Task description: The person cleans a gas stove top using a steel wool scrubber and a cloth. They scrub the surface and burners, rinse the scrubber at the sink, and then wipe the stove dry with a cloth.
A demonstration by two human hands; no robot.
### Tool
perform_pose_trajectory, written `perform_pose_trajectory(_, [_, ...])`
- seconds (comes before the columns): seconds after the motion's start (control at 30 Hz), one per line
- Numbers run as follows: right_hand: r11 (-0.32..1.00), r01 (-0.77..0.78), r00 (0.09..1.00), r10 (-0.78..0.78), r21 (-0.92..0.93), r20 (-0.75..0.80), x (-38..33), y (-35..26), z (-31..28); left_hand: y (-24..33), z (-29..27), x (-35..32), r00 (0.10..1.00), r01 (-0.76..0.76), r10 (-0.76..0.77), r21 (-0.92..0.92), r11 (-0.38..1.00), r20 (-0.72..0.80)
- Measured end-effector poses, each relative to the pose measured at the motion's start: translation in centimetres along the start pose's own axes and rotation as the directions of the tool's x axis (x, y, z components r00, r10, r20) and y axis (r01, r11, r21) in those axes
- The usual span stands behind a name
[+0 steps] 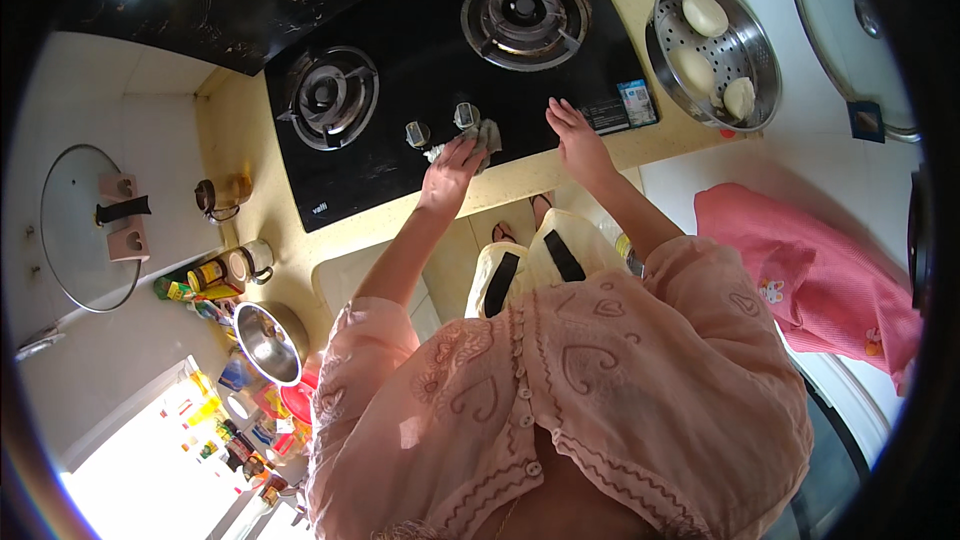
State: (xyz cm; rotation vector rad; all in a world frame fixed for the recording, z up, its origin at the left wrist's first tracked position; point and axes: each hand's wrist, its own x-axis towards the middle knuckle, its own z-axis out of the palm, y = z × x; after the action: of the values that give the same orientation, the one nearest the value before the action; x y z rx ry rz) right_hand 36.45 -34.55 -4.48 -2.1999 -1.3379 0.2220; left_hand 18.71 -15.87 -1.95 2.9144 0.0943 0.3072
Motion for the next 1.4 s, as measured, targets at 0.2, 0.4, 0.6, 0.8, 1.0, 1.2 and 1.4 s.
perform_pose_trajectory(0.2, [0.999, -0.028, 0.999, 0.029, -0.028, 0.019, 0.1, -0.9, -0.1, -3.2, -0.3, -5.2, 0.976, 0.168, -0.166, -0.003, 0.986, -0.141])
perform_pose_trajectory(0.4, [0.99, -0.036, 0.999, 0.039, -0.14, 0.02, 0.2, -0.6, 0.9, -5.0, -2.9, -9.7, 0.95, 0.288, -0.279, 0.049, 0.956, -0.142])
perform_pose_trajectory(0.6, [0.978, -0.058, 0.994, 0.075, -0.202, 0.077, 0.4, -0.5, 0.9, -7.1, -5.0, -10.6, 0.899, 0.401, -0.404, -0.054, 0.914, -0.169])
perform_pose_trajectory(0.8, [0.978, -0.045, 0.993, 0.065, -0.202, 0.094, 0.7, -1.0, 0.9, -8.4, -3.6, -3.7, 0.855, 0.445, -0.456, -0.101, 0.89, -0.246])
perform_pose_trajectory(1.0, [0.987, -0.044, 0.991, 0.063, -0.156, 0.117, 0.2, -0.9, 0.3, -8.1, -2.9, -5.4, 0.862, 0.507, -0.507, -0.014, 0.862, -0.003])
perform_pose_trajectory(1.2, [0.978, -0.011, 0.992, 0.037, -0.208, 0.119, 1.0, -1.0, 0.5, -11.2, -5.2, -8.3, 0.86, 0.483, -0.495, -0.115, 0.868, -0.12])
perform_pose_trajectory(1.4, [0.976, 0.042, 0.989, -0.01, -0.214, 0.147, 1.1, -0.8, 0.1, -14.6, -4.9, -7.2, 0.812, 0.558, -0.563, -0.081, 0.826, -0.155])
